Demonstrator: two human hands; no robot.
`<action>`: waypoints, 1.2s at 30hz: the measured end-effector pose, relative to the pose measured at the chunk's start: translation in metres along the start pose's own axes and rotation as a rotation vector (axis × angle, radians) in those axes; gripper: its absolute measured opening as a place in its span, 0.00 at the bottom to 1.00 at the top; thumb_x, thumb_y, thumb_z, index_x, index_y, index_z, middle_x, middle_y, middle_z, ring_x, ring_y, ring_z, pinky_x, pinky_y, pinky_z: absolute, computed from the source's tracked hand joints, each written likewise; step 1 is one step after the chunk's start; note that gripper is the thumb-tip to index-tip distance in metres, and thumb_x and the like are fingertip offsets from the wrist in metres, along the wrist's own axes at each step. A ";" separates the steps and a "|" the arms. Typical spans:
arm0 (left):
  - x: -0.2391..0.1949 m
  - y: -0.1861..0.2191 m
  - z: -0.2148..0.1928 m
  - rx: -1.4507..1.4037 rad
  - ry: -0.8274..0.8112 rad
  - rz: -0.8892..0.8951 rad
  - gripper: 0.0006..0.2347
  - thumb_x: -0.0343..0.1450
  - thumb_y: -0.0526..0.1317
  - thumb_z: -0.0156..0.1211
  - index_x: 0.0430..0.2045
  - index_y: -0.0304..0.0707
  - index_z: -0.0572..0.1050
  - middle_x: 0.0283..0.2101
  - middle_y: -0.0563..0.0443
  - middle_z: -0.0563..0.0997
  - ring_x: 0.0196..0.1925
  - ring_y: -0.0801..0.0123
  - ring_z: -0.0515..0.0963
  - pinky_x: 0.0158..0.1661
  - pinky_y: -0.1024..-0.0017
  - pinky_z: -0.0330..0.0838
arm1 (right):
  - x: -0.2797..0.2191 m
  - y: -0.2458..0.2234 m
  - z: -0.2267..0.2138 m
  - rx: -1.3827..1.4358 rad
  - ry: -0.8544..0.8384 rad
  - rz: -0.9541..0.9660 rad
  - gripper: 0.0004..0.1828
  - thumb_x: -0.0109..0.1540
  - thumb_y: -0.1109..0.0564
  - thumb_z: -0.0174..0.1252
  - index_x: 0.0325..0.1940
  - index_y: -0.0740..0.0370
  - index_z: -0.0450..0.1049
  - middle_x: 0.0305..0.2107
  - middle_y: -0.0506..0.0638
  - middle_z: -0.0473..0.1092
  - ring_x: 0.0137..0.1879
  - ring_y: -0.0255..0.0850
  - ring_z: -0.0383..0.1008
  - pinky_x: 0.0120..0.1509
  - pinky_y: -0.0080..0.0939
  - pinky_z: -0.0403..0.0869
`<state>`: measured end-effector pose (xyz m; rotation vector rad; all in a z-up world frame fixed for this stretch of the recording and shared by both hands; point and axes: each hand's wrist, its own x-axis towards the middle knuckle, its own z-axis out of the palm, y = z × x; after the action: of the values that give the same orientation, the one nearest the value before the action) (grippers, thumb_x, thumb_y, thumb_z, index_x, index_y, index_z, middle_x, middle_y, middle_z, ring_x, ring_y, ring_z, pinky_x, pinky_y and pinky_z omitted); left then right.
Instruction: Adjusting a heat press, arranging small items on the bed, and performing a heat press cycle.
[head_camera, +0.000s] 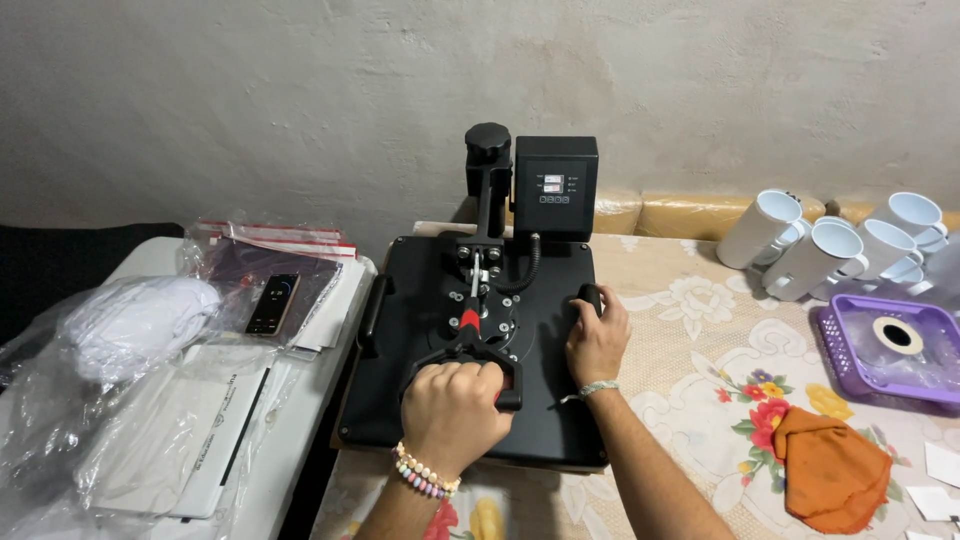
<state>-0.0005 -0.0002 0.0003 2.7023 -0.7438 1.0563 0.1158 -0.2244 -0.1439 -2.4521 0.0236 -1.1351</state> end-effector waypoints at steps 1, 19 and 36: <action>0.000 0.000 0.000 0.004 0.000 -0.001 0.09 0.45 0.41 0.62 0.08 0.50 0.65 0.11 0.60 0.67 0.15 0.64 0.70 0.21 0.66 0.63 | 0.000 -0.001 0.000 -0.057 -0.011 0.026 0.24 0.48 0.65 0.53 0.46 0.49 0.77 0.60 0.56 0.63 0.59 0.58 0.66 0.51 0.59 0.67; 0.003 0.001 -0.003 -0.007 0.005 0.004 0.09 0.48 0.41 0.63 0.08 0.50 0.65 0.12 0.59 0.68 0.15 0.64 0.71 0.21 0.67 0.63 | 0.001 -0.003 -0.003 -0.070 -0.013 0.007 0.21 0.51 0.65 0.53 0.46 0.50 0.76 0.60 0.56 0.63 0.51 0.57 0.68 0.46 0.56 0.68; 0.001 0.000 -0.002 -0.005 0.014 0.003 0.10 0.45 0.41 0.63 0.08 0.50 0.65 0.12 0.59 0.68 0.16 0.64 0.71 0.22 0.66 0.63 | 0.001 -0.005 -0.001 -0.044 0.038 0.017 0.20 0.55 0.65 0.51 0.50 0.54 0.75 0.63 0.58 0.58 0.58 0.53 0.67 0.56 0.59 0.68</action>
<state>-0.0009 -0.0006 0.0022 2.6874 -0.7472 1.0716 0.1147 -0.2210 -0.1406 -2.4639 0.0812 -1.1853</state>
